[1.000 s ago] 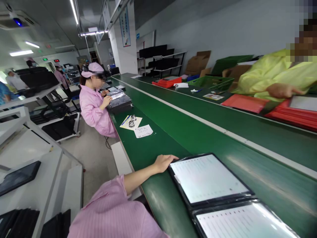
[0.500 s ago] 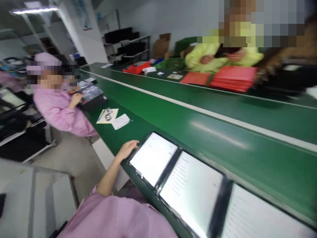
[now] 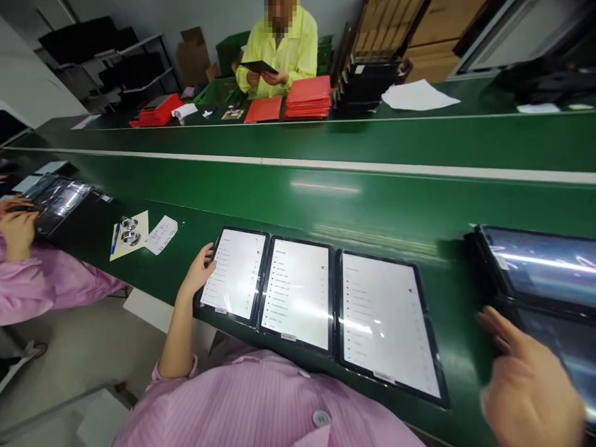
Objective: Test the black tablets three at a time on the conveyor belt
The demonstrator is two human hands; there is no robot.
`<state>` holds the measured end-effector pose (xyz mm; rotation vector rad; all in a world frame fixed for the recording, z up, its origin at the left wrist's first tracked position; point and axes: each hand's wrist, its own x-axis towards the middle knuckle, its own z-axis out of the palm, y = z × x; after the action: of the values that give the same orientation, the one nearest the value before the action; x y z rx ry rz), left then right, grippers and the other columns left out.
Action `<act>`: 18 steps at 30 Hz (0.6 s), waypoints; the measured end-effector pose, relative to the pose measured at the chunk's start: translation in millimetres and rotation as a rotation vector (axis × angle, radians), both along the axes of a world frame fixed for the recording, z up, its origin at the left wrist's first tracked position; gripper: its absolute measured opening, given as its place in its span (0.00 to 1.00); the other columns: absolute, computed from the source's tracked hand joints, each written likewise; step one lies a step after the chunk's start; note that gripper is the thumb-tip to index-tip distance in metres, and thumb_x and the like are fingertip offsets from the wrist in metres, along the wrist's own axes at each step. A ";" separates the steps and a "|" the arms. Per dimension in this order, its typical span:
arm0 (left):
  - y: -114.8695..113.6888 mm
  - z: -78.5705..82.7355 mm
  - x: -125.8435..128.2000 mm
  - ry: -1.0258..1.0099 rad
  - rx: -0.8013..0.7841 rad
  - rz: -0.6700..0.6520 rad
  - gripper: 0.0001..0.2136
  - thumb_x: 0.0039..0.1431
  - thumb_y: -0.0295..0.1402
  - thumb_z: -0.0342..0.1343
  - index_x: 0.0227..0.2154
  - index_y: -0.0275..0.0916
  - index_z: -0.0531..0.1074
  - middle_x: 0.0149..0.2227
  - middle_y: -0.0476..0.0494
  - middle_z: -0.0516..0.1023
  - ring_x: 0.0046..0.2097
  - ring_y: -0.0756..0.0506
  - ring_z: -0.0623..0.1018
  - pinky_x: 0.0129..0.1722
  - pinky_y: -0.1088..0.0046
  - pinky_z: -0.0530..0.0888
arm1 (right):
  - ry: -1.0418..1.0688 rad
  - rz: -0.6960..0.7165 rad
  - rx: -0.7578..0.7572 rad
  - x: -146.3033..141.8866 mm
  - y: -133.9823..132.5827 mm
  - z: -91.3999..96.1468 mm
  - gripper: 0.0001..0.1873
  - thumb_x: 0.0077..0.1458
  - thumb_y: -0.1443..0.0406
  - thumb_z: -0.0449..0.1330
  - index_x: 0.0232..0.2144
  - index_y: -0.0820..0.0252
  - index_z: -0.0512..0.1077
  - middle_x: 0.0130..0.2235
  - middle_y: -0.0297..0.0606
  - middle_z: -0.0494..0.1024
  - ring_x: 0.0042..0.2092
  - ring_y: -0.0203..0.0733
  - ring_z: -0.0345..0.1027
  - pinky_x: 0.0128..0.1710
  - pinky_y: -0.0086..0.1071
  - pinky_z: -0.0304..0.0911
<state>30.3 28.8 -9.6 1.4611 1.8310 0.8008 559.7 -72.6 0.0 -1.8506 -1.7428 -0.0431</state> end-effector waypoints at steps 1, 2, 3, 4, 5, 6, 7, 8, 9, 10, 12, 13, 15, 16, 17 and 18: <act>-4.6 6.9 8.7 0.148 0.040 0.009 0.33 0.59 0.38 0.54 0.67 0.37 0.57 0.60 0.34 0.70 0.53 0.40 0.75 0.52 0.58 0.74 | 0.026 0.038 0.007 -10.3 2.4 6.2 0.33 0.68 0.52 0.35 0.71 0.49 0.53 0.59 0.55 0.71 0.60 0.63 0.66 0.56 0.56 0.64; -10.1 13.8 19.9 0.294 0.095 0.017 0.34 0.59 0.40 0.56 0.67 0.39 0.56 0.61 0.34 0.68 0.57 0.37 0.72 0.55 0.55 0.72 | 0.053 0.076 0.027 -21.5 5.5 11.7 0.32 0.68 0.52 0.37 0.70 0.49 0.55 0.58 0.54 0.71 0.60 0.62 0.65 0.57 0.56 0.63; -16.7 20.2 33.1 0.421 0.155 0.011 0.33 0.59 0.41 0.58 0.66 0.41 0.58 0.62 0.35 0.67 0.60 0.36 0.69 0.58 0.53 0.69 | 0.076 0.125 0.033 -33.0 9.0 16.0 0.31 0.69 0.52 0.39 0.70 0.49 0.55 0.58 0.52 0.71 0.60 0.60 0.65 0.57 0.54 0.63; -23.9 25.4 47.6 0.519 0.212 -0.017 0.29 0.60 0.42 0.58 0.64 0.44 0.62 0.62 0.36 0.67 0.62 0.35 0.67 0.60 0.51 0.67 | 0.086 0.171 0.024 -44.3 12.4 18.6 0.30 0.69 0.54 0.41 0.70 0.49 0.56 0.58 0.51 0.71 0.60 0.59 0.65 0.57 0.53 0.63; -31.6 28.9 62.6 0.582 0.257 -0.070 0.24 0.62 0.43 0.56 0.60 0.45 0.67 0.62 0.38 0.68 0.63 0.34 0.66 0.61 0.50 0.64 | 0.079 0.214 0.004 -54.8 15.4 19.5 0.29 0.69 0.54 0.41 0.69 0.49 0.57 0.58 0.51 0.71 0.59 0.57 0.65 0.56 0.52 0.63; -39.1 30.6 77.2 0.617 0.285 -0.140 0.19 0.65 0.43 0.53 0.56 0.47 0.72 0.62 0.39 0.68 0.63 0.34 0.66 0.63 0.49 0.62 | 0.056 0.257 -0.028 -64.4 17.6 18.9 0.28 0.69 0.55 0.41 0.68 0.49 0.60 0.58 0.50 0.70 0.59 0.57 0.65 0.57 0.53 0.62; -46.0 30.5 90.7 0.637 0.300 -0.212 0.16 0.67 0.43 0.51 0.53 0.48 0.74 0.62 0.39 0.68 0.64 0.34 0.65 0.64 0.47 0.60 | 0.021 0.294 -0.061 -72.9 18.8 17.1 0.28 0.69 0.54 0.41 0.65 0.48 0.65 0.59 0.50 0.68 0.60 0.58 0.63 0.58 0.56 0.61; -52.1 28.7 102.6 0.655 0.304 -0.273 0.16 0.68 0.43 0.49 0.52 0.48 0.75 0.64 0.39 0.67 0.65 0.34 0.64 0.65 0.45 0.57 | -0.020 0.328 -0.094 -80.2 19.2 14.4 0.27 0.69 0.53 0.41 0.62 0.47 0.70 0.61 0.49 0.66 0.61 0.59 0.60 0.59 0.59 0.58; -56.9 25.8 112.6 0.677 0.301 -0.316 0.16 0.68 0.44 0.49 0.52 0.49 0.76 0.66 0.39 0.65 0.66 0.33 0.62 0.65 0.43 0.54 | -0.059 0.356 -0.123 -86.1 18.8 11.4 0.26 0.69 0.52 0.42 0.58 0.45 0.74 0.63 0.48 0.63 0.63 0.61 0.57 0.61 0.62 0.54; -60.6 22.2 120.6 0.696 0.294 -0.342 0.17 0.68 0.45 0.49 0.52 0.49 0.76 0.67 0.39 0.63 0.67 0.31 0.60 0.65 0.40 0.52 | -0.087 0.370 -0.144 -90.3 17.8 8.3 0.26 0.69 0.52 0.43 0.54 0.43 0.77 0.65 0.46 0.61 0.65 0.62 0.54 0.62 0.66 0.49; -65.2 15.3 131.0 0.722 0.289 -0.374 0.19 0.67 0.47 0.49 0.54 0.48 0.75 0.69 0.37 0.60 0.68 0.29 0.58 0.64 0.36 0.49 | -0.113 0.364 -0.187 -93.6 15.0 3.2 0.23 0.68 0.52 0.45 0.48 0.40 0.80 0.67 0.41 0.58 0.67 0.63 0.49 0.64 0.69 0.42; -66.7 12.8 133.8 0.728 0.289 -0.395 0.20 0.67 0.48 0.50 0.55 0.48 0.75 0.69 0.35 0.59 0.68 0.29 0.58 0.64 0.36 0.48 | -0.115 0.347 -0.207 -92.4 13.2 1.6 0.22 0.68 0.53 0.46 0.46 0.39 0.81 0.68 0.39 0.58 0.67 0.63 0.48 0.64 0.70 0.40; -69.4 10.8 135.4 0.719 0.291 -0.466 0.22 0.66 0.51 0.50 0.57 0.49 0.74 0.71 0.35 0.56 0.68 0.29 0.57 0.64 0.36 0.47 | -0.112 0.308 -0.234 -84.6 8.9 1.3 0.22 0.68 0.54 0.47 0.43 0.38 0.82 0.67 0.36 0.59 0.67 0.63 0.48 0.63 0.71 0.39; -70.7 11.1 134.4 0.709 0.295 -0.503 0.24 0.65 0.53 0.50 0.58 0.51 0.72 0.71 0.36 0.54 0.69 0.29 0.56 0.64 0.36 0.47 | -0.111 0.293 -0.235 -78.6 6.2 2.7 0.22 0.67 0.55 0.47 0.42 0.38 0.82 0.67 0.36 0.60 0.67 0.63 0.48 0.63 0.71 0.39; -72.0 12.0 131.9 0.700 0.299 -0.524 0.25 0.65 0.54 0.49 0.60 0.53 0.71 0.72 0.37 0.53 0.69 0.29 0.55 0.65 0.36 0.46 | -0.110 0.277 -0.222 -71.4 3.1 4.9 0.22 0.67 0.54 0.47 0.41 0.39 0.83 0.67 0.36 0.60 0.66 0.64 0.49 0.63 0.71 0.39; -73.2 13.2 128.0 0.694 0.304 -0.518 0.27 0.64 0.56 0.48 0.62 0.54 0.68 0.72 0.38 0.51 0.70 0.29 0.54 0.65 0.36 0.46 | -0.106 0.256 -0.198 -63.6 -0.4 7.8 0.23 0.67 0.54 0.46 0.41 0.41 0.83 0.66 0.37 0.61 0.66 0.65 0.50 0.63 0.71 0.40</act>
<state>158.3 -44.4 3.6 2.5082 1.6766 0.3285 496.1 -73.0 7.8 -1.7711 -2.1110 0.1391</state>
